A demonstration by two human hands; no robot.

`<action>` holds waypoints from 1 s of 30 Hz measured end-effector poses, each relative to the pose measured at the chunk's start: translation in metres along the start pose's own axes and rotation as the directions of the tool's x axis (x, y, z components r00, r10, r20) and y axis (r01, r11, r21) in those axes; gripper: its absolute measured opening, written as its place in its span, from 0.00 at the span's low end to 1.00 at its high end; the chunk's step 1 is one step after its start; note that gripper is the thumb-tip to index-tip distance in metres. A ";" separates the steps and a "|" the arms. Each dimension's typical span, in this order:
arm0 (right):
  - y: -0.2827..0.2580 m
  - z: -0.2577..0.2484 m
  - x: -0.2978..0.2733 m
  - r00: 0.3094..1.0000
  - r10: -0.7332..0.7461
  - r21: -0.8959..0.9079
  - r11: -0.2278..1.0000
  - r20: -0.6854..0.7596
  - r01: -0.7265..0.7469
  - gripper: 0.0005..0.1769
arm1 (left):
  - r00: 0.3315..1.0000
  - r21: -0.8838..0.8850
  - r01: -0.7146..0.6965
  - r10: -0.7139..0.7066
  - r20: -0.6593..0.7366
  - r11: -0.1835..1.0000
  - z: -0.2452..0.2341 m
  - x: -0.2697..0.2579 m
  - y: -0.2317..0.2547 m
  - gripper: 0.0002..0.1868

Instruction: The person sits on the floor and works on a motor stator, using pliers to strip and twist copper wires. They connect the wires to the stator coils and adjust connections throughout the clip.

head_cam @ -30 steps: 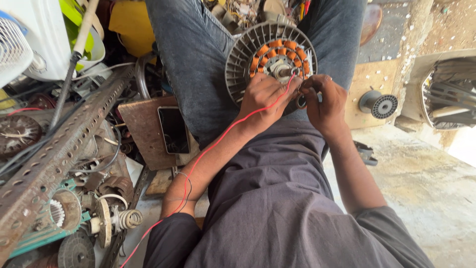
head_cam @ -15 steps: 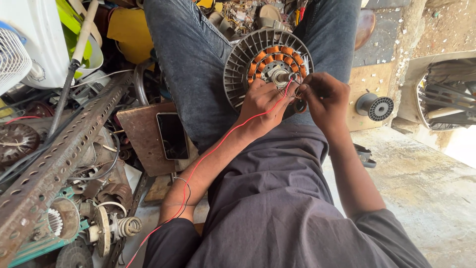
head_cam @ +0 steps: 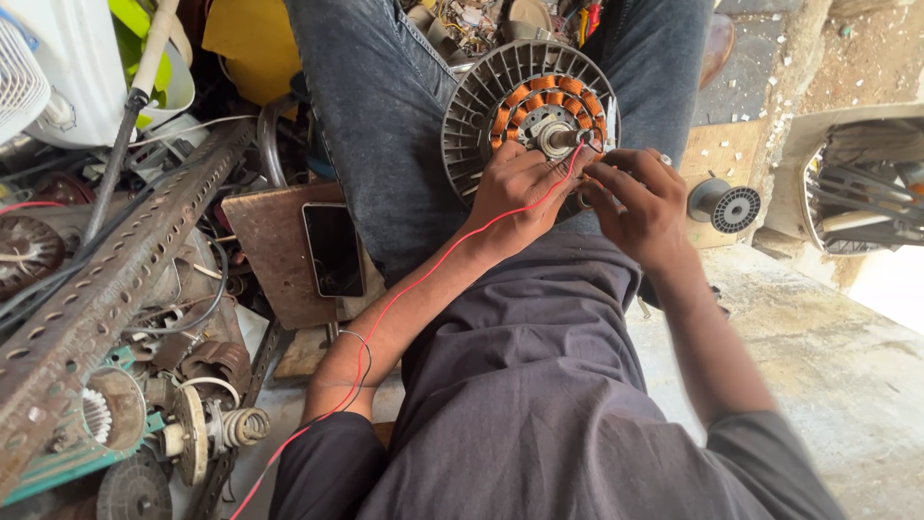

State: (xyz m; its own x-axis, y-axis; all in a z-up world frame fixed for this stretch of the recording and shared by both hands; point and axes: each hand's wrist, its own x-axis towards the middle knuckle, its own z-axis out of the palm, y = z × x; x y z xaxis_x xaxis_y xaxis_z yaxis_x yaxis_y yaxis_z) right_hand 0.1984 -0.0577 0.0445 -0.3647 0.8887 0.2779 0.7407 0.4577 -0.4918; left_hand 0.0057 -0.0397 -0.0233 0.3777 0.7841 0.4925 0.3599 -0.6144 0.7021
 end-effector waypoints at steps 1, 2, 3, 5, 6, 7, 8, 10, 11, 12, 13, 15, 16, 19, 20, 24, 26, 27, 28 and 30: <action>0.006 -0.002 0.002 0.998 -0.042 -0.010 0.999 0.037 0.043 0.14 | 1.000 -0.003 0.000 0.000 -0.008 1.000 -0.001 0.000 0.001 0.30; 0.011 -0.003 0.003 0.994 -0.083 -0.023 0.996 0.071 0.085 0.14 | 1.000 -0.009 -0.004 0.004 -0.015 1.000 -0.002 0.000 0.001 0.29; 0.016 -0.005 0.003 0.987 -0.122 -0.034 0.991 0.107 0.126 0.14 | 1.000 0.004 -0.005 0.005 -0.006 1.000 -0.003 0.001 0.003 0.29; 0.024 -0.009 0.005 0.974 -0.117 -0.064 0.989 0.194 0.132 0.12 | 1.000 0.027 -0.012 0.012 0.007 1.000 -0.005 0.005 0.004 0.28; 0.026 -0.010 0.001 0.965 -0.107 -0.077 0.989 0.240 0.128 0.12 | 1.000 0.028 -0.017 0.017 0.006 0.999 -0.006 0.005 0.005 0.28; 0.027 -0.009 -0.003 0.967 0.012 0.017 1.000 0.255 -0.017 0.08 | 1.000 0.029 -0.023 0.023 0.005 0.999 -0.007 0.006 0.005 0.29; 0.028 -0.005 -0.007 0.952 0.127 0.110 0.980 0.278 -0.163 0.05 | 1.000 0.032 -0.029 0.029 0.004 0.999 -0.009 0.006 0.006 0.29; 0.036 0.001 -0.010 0.768 0.454 0.349 0.702 0.451 -0.620 0.04 | 0.999 0.042 -0.048 0.047 0.017 0.998 -0.011 0.008 0.008 0.30; 0.045 0.004 -0.006 0.546 0.565 0.418 0.352 0.618 -0.837 0.06 | 0.998 0.049 -0.058 0.057 0.021 0.997 -0.012 0.010 0.007 0.31; 0.049 0.004 -0.007 0.293 0.544 0.386 -0.062 0.786 -0.920 0.08 | 0.998 0.044 -0.063 0.062 0.022 0.997 -0.012 0.009 0.007 0.31; 0.049 0.003 -0.009 0.326 0.563 0.366 0.046 0.759 -0.930 0.08 | 0.998 0.038 -0.068 0.067 0.022 0.997 -0.012 0.008 0.006 0.32; 0.047 -0.005 -0.006 0.402 0.580 0.298 0.270 0.709 -0.916 0.08 | 0.998 0.037 -0.068 0.067 0.023 0.997 -0.011 0.006 0.005 0.32; 0.045 -0.010 -0.001 0.442 0.575 0.253 0.380 0.688 -0.889 0.09 | 0.998 0.042 -0.061 0.060 0.025 0.997 -0.011 0.006 0.004 0.32; 0.032 -0.027 0.019 0.734 0.383 0.116 0.841 0.561 -0.528 0.11 | 0.998 0.046 -0.046 0.045 0.036 0.998 -0.009 0.005 0.002 0.31; 0.026 -0.034 0.021 0.867 0.145 0.043 0.981 0.477 -0.188 0.13 | 0.998 0.046 -0.040 0.038 0.043 0.998 -0.009 0.004 0.002 0.30; 0.023 -0.027 0.027 0.851 -0.259 -0.097 0.936 0.456 0.337 0.10 | 0.998 0.022 -0.057 0.057 0.006 0.998 -0.008 0.004 0.002 0.30; 0.029 -0.022 0.020 0.887 -0.132 -0.040 0.985 0.443 0.167 0.09 | 0.998 0.043 -0.062 0.061 0.022 0.997 -0.009 0.004 0.002 0.30; 0.031 -0.016 0.014 0.896 0.002 0.019 1.000 0.444 -0.012 0.10 | 0.997 0.052 -0.064 0.062 0.036 0.997 -0.009 0.004 0.002 0.30; 0.032 -0.008 0.010 0.814 0.244 0.198 0.896 0.528 -0.397 0.10 | 0.997 0.062 -0.067 0.064 0.049 0.996 -0.010 0.004 0.003 0.30; 0.038 0.000 0.004 0.443 0.516 0.326 0.306 0.733 -0.895 0.11 | 0.996 0.065 -0.072 0.069 0.048 0.995 -0.011 0.005 0.003 0.30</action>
State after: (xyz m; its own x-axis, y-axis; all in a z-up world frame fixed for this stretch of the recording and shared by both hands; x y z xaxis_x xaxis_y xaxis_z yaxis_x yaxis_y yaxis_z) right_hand 0.2246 -0.0372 0.0267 -0.1928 0.6498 -0.7353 0.3690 -0.6463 -0.6679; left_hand -0.0007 -0.0369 -0.0133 0.4421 0.7348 0.5144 0.3865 -0.6736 0.6300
